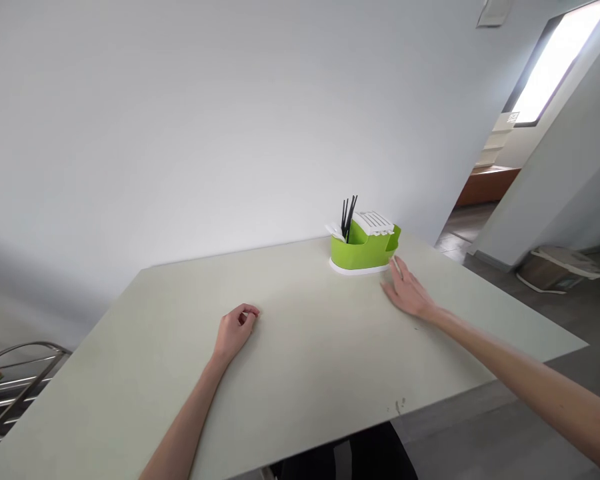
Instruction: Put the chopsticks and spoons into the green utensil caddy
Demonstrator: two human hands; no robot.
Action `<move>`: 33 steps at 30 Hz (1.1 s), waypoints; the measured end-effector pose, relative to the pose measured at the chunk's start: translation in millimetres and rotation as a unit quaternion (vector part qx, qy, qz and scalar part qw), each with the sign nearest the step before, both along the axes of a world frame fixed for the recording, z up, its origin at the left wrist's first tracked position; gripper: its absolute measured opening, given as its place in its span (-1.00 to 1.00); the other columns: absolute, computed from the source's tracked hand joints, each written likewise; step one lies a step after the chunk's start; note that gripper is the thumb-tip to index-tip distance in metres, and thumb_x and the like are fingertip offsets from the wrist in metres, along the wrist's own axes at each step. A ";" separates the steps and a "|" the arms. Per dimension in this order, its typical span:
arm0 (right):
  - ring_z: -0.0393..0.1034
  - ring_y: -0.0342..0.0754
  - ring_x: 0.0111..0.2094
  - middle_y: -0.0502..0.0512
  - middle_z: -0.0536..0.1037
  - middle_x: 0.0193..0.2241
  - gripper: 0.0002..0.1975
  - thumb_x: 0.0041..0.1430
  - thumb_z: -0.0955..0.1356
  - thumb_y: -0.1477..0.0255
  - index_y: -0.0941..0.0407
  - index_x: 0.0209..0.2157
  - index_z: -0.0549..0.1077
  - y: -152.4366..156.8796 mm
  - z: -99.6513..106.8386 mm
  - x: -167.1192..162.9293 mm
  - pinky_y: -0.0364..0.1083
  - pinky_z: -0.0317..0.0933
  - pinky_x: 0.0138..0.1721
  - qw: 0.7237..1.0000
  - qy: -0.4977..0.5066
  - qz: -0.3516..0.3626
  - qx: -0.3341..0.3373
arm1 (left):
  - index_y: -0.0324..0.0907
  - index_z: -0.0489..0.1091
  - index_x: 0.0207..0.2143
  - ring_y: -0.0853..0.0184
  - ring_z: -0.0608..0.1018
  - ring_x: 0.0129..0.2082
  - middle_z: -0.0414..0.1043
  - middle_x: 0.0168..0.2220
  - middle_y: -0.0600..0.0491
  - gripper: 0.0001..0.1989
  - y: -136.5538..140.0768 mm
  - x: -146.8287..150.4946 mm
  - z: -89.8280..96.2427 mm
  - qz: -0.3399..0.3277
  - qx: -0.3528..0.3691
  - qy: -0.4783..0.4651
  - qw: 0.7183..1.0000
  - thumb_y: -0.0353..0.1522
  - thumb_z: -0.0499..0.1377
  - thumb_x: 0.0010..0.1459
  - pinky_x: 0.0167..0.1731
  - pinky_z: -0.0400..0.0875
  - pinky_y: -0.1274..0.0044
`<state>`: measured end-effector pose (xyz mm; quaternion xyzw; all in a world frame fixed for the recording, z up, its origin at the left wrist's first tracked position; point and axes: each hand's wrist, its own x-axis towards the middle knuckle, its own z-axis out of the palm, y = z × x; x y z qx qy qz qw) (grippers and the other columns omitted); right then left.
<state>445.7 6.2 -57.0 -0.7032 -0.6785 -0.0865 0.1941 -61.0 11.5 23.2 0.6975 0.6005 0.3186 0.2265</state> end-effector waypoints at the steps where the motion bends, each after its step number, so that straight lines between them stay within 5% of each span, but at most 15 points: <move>1: -0.03 0.26 0.49 0.37 -0.12 0.53 -0.20 0.47 0.06 0.07 0.18 0.53 -0.26 -4.9 -6.5 -6.1 0.20 0.10 0.40 1.000 0.020 -0.007 -0.016 | -0.09 0.54 -0.32 0.35 0.36 -0.55 0.33 -0.61 0.19 -0.74 0.2 -0.2 -0.1 -0.001 0.003 0.004 1.000 -0.26 0.06 0.11 -0.44 0.26 0.53; 7: -0.08 0.15 0.51 0.27 0.13 0.48 -0.27 0.49 0.00 0.04 0.19 0.45 0.16 -17.7 -20.6 -26.9 0.20 -0.13 0.49 0.994 0.049 -0.039 -0.094 | -0.07 0.55 -0.32 0.34 0.40 -0.52 0.38 -0.57 0.17 -0.73 -3.0 -0.9 3.4 -0.005 0.021 0.028 0.999 -0.23 0.06 0.14 -0.42 0.28 0.52; 20: -0.07 0.10 0.51 0.21 0.14 0.48 -0.30 0.50 0.03 0.08 0.19 0.43 0.21 -22.1 -12.5 -39.4 0.16 -0.14 0.49 0.994 0.050 -0.045 -0.086 | -0.04 0.51 -0.27 0.31 0.45 -0.48 0.48 -0.46 0.14 -0.75 -10.0 -0.9 2.7 -0.033 0.046 0.108 0.993 -0.22 0.05 0.21 -0.38 0.31 0.50; 33: -0.01 0.11 0.49 0.21 0.19 0.46 -0.34 0.50 0.05 0.13 0.18 0.41 0.25 -23.7 -12.9 -36.6 0.17 -0.08 0.47 0.995 0.046 -0.043 -0.074 | -0.07 0.38 -0.40 0.31 0.42 -0.47 0.50 -0.42 0.08 -0.81 -26.4 17.8 2.0 -0.134 0.092 0.187 0.969 -0.37 0.00 0.22 -0.38 0.17 0.46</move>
